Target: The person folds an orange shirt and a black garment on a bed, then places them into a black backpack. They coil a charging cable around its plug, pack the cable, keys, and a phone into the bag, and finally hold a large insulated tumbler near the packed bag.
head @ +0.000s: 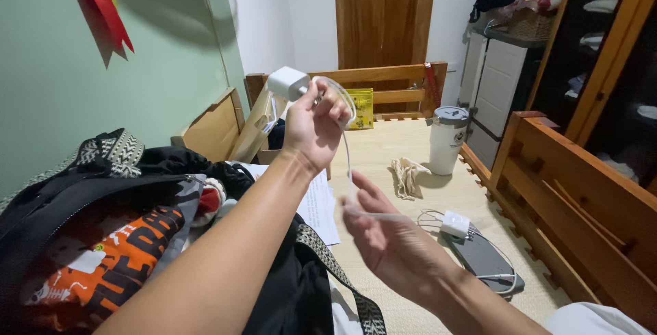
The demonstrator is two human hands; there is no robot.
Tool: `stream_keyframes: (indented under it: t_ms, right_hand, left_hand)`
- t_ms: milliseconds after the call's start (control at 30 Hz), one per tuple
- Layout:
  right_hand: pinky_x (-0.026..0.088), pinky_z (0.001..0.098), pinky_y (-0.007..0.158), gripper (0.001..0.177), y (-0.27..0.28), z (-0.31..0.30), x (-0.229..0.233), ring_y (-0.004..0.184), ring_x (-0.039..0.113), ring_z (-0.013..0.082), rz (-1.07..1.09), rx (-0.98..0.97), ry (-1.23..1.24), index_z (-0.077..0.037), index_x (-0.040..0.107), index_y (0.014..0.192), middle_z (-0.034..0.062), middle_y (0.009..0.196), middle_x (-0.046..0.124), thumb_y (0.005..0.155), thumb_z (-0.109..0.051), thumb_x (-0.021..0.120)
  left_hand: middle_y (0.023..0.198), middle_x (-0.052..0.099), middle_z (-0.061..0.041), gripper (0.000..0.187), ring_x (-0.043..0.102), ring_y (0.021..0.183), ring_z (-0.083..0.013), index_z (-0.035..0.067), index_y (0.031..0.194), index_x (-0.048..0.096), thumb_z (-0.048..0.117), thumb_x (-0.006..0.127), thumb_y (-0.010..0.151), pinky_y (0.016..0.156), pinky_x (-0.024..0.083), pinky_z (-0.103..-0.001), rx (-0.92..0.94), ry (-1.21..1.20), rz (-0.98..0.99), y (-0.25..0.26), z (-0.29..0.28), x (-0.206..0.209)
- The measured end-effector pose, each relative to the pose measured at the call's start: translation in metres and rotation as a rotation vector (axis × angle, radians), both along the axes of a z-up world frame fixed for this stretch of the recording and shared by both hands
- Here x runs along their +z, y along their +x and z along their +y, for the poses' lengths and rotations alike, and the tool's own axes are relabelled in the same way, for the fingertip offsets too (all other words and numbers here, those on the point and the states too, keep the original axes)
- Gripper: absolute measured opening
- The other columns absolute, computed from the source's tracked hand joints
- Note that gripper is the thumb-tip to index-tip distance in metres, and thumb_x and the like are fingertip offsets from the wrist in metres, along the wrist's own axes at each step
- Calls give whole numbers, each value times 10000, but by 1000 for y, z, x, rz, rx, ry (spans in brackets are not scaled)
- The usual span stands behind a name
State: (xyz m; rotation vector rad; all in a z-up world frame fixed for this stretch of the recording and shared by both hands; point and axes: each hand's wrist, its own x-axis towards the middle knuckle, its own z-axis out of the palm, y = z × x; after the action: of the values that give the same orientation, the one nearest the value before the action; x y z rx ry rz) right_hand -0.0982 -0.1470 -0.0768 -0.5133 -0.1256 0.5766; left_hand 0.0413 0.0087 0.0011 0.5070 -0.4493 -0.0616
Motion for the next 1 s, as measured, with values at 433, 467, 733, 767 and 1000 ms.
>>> stream_keyframes:
  t_ms: [433, 467, 733, 767, 1000]
  right_hand:
    - [581, 384, 900, 452, 42, -36, 16, 1235, 641, 384, 301, -527, 23, -36, 579, 1371, 281, 1375, 581, 933, -148, 591]
    - [576, 347, 905, 440, 51, -41, 18, 1229, 649, 347, 212, -476, -137, -10, 600, 1353, 276, 1361, 603, 936, -150, 582]
    - [579, 274, 848, 328, 133, -71, 67, 925, 722, 232, -146, -86, -1000, 59, 619, 1272, 236, 1046, 705, 1002, -127, 607]
    - [585, 290, 840, 346, 138, -70, 73, 896, 727, 228, -184, -114, -1034, 63, 611, 1285, 233, 1031, 702, 1010, -146, 586]
    - [609, 368, 911, 535, 118, -52, 101, 1030, 728, 263, -617, -388, -1332, 13, 583, 1356, 214, 1134, 691, 1058, -382, 382]
  left_hand:
    - [598, 334, 69, 334, 260, 462, -64, 109, 946, 577, 345, 397, 1100, 461, 294, -220, -67, 75, 37, -12, 5, -27]
    - [597, 340, 68, 342, 268, 464, -62, 103, 950, 585, 345, 394, 1099, 460, 300, -216, -133, 72, 15, -16, 1, -28]
    - [668, 450, 77, 545, 333, 526, -37, 36, 1371, 542, 455, 290, 1132, 518, 389, -176, -584, 518, -13, -62, -2, -31]
    - [679, 499, 73, 605, 337, 513, -32, 45, 1397, 529, 506, 259, 1114, 497, 393, -178, -651, 546, -22, -64, -4, -30]
    - [953, 725, -54, 489, 408, 536, -37, 148, 1313, 540, 487, 252, 1109, 526, 404, -198, -375, 716, 84, -52, -23, -45]
